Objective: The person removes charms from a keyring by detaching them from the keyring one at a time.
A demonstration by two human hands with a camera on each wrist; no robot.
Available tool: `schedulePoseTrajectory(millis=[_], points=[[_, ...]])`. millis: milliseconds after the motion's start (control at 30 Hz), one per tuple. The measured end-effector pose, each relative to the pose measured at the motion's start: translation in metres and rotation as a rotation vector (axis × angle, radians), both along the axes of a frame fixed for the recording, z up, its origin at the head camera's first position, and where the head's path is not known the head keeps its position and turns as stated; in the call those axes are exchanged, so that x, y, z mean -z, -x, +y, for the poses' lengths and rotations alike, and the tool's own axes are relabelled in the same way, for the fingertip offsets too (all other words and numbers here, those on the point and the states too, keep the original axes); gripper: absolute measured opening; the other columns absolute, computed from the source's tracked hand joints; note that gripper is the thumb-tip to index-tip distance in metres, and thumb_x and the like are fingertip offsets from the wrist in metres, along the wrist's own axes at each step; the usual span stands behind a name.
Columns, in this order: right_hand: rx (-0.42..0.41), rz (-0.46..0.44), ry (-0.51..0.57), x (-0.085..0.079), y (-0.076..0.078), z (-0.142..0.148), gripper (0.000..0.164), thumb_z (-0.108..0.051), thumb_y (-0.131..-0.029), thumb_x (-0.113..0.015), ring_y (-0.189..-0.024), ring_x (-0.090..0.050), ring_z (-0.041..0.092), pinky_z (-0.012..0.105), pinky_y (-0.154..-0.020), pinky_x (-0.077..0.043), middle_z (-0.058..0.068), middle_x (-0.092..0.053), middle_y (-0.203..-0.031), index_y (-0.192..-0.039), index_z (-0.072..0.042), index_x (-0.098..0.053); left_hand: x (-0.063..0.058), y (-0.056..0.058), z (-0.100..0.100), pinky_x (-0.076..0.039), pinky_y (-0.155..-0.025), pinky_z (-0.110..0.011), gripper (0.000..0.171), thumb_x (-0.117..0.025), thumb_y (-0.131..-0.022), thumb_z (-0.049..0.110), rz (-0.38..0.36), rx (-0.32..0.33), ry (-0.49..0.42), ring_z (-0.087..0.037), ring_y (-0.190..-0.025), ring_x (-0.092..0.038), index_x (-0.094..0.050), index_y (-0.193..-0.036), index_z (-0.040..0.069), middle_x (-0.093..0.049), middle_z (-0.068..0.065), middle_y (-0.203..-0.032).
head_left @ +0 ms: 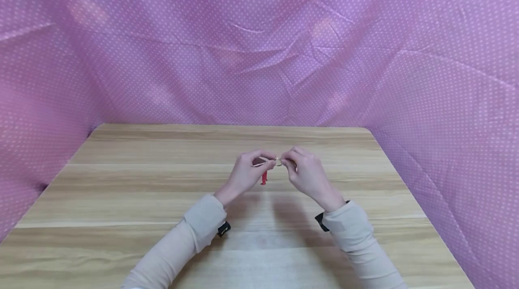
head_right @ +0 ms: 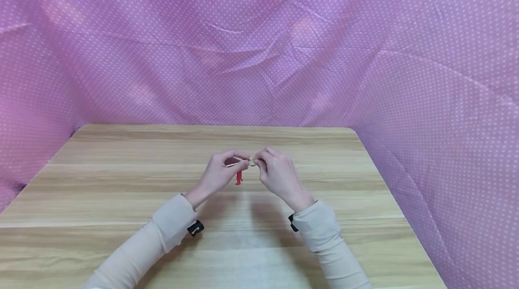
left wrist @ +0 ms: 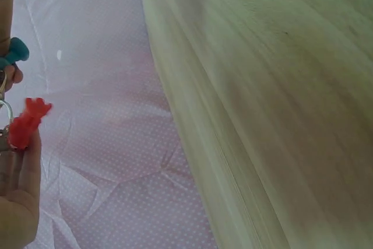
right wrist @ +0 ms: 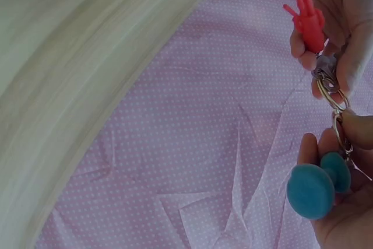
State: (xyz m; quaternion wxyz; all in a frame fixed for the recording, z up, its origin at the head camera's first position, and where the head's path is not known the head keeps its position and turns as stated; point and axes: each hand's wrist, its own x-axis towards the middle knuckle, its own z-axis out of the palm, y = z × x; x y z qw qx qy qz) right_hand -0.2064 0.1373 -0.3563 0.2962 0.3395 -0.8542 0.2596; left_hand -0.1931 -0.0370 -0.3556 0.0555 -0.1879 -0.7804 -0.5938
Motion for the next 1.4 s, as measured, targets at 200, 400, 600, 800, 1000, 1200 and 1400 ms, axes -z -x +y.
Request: schedulePoseTrajectory(millis=[200,400,600,800,1000,1200,1400], points=[[-0.008,-0.19,0.097,-0.001,-0.002,-0.002,0.004,-0.005,-0.084,-0.064,-0.063,-0.054,0.009,0.018,-0.054,-0.048,0.004,-0.065,-0.077,-0.084,-0.003,-0.068,0.004,0.006,0.0,-0.054,-0.073,-0.027,0.016,-0.061,-0.088,0.012,-0.115,-0.006,-0.094,-0.018,-0.075,-0.066,-0.065,-0.096,-0.001,-0.068,-0.02,-0.085],[-0.031,-0.32,0.268,-0.003,-0.002,-0.006,0.007,-0.005,-0.083,-0.066,-0.062,-0.056,0.01,0.019,-0.054,-0.049,0.008,-0.067,-0.076,-0.087,0.0,-0.068,0.018,0.017,0.002,-0.054,-0.073,-0.027,0.016,-0.062,-0.087,0.017,-0.18,-0.06,-0.235,-0.017,-0.077,-0.066,-0.064,-0.096,0.003,-0.069,-0.009,-0.083],[-0.035,-0.404,0.396,-0.004,-0.001,-0.006,0.007,-0.005,-0.082,-0.066,-0.061,-0.055,0.01,0.018,-0.052,-0.047,0.009,-0.066,-0.073,-0.085,-0.001,-0.069,0.015,0.016,0.005,-0.055,-0.073,-0.027,0.014,-0.063,-0.087,0.012,-0.144,-0.1,-0.333,-0.013,-0.074,-0.066,-0.063,-0.094,0.001,-0.07,-0.013,-0.084],[-0.035,-0.459,0.463,-0.004,0.001,-0.007,0.008,-0.006,-0.082,-0.067,-0.063,-0.056,0.008,0.018,-0.054,-0.048,0.012,-0.066,-0.075,-0.086,0.0,-0.069,0.011,0.014,0.008,-0.056,-0.074,-0.026,0.012,-0.06,-0.087,0.006,-0.161,-0.095,-0.442,-0.009,-0.072,-0.066,-0.062,-0.094,-0.004,-0.07,-0.012,-0.085],[-0.026,-0.438,0.458,-0.003,0.001,-0.007,0.005,-0.003,-0.083,-0.065,-0.061,-0.053,0.007,0.017,-0.053,-0.046,0.011,-0.064,-0.072,-0.084,0.0,-0.068,0.012,0.013,0.008,-0.054,-0.084,-0.032,0.011,-0.057,-0.088,0.001,-0.203,-0.027,-0.462,-0.009,-0.078,-0.066,-0.058,-0.095,-0.007,-0.068,-0.008,-0.089],[-0.016,-0.416,0.418,0.002,0.0,-0.006,0.004,-0.003,-0.083,-0.065,-0.061,-0.051,0.007,0.016,-0.052,-0.044,0.008,-0.062,-0.072,-0.084,-0.001,-0.067,0.018,0.014,0.002,-0.052,-0.088,-0.032,0.013,-0.055,-0.09,0.004,-0.248,0.037,-0.325,-0.016,-0.088,-0.066,-0.056,-0.099,-0.004,-0.065,-0.015,-0.102],[-0.002,-0.334,0.301,0.0,-0.001,-0.006,0.003,-0.004,-0.083,-0.065,-0.063,-0.052,0.008,0.018,-0.054,-0.046,0.006,-0.065,-0.075,-0.084,-0.002,-0.067,0.012,0.013,-0.005,-0.052,-0.084,-0.032,0.016,-0.058,-0.09,0.014,-0.197,0.041,-0.104,-0.02,-0.093,-0.064,-0.059,-0.102,0.002,-0.066,-0.014,-0.1]])
